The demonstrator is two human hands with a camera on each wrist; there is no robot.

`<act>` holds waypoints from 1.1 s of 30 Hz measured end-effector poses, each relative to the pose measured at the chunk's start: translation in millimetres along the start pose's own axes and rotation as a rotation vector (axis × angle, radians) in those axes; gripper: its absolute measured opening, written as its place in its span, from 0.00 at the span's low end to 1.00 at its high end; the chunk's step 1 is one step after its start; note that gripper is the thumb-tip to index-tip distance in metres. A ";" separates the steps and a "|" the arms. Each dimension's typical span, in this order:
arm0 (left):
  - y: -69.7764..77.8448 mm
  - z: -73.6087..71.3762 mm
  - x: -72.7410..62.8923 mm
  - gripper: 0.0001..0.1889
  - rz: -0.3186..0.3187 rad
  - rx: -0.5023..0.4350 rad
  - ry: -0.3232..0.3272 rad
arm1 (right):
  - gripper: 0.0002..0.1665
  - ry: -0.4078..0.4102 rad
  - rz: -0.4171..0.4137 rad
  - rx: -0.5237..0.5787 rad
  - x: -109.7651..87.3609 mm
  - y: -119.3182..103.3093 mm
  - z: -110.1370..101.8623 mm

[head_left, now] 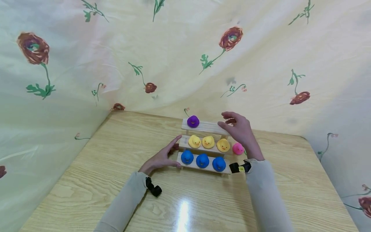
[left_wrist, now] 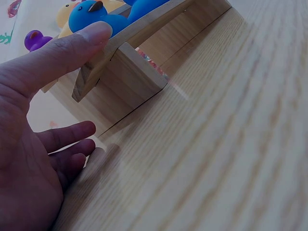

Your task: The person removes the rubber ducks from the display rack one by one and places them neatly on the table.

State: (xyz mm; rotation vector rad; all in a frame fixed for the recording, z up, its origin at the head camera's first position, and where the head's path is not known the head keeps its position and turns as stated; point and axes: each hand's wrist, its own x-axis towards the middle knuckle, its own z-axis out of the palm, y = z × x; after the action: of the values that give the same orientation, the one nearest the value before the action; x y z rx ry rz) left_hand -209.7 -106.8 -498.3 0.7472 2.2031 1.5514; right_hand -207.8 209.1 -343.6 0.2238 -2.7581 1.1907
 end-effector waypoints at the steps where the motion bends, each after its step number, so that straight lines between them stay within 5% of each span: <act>1: 0.0 -0.1 0.0 0.61 0.001 0.001 0.000 | 0.29 -0.002 -0.004 0.000 1.2 -1.7 0.7; 33: 4.8 -0.9 3.5 0.61 0.013 -0.004 0.000 | 0.29 -0.120 -0.022 0.013 36.3 -28.7 46.6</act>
State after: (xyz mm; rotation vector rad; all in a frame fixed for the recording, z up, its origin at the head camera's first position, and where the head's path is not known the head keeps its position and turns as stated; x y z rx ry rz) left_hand -212.0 -104.1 -493.4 0.7621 2.1988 1.5617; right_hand -240.7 152.6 -348.4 0.3365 -2.8426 1.2294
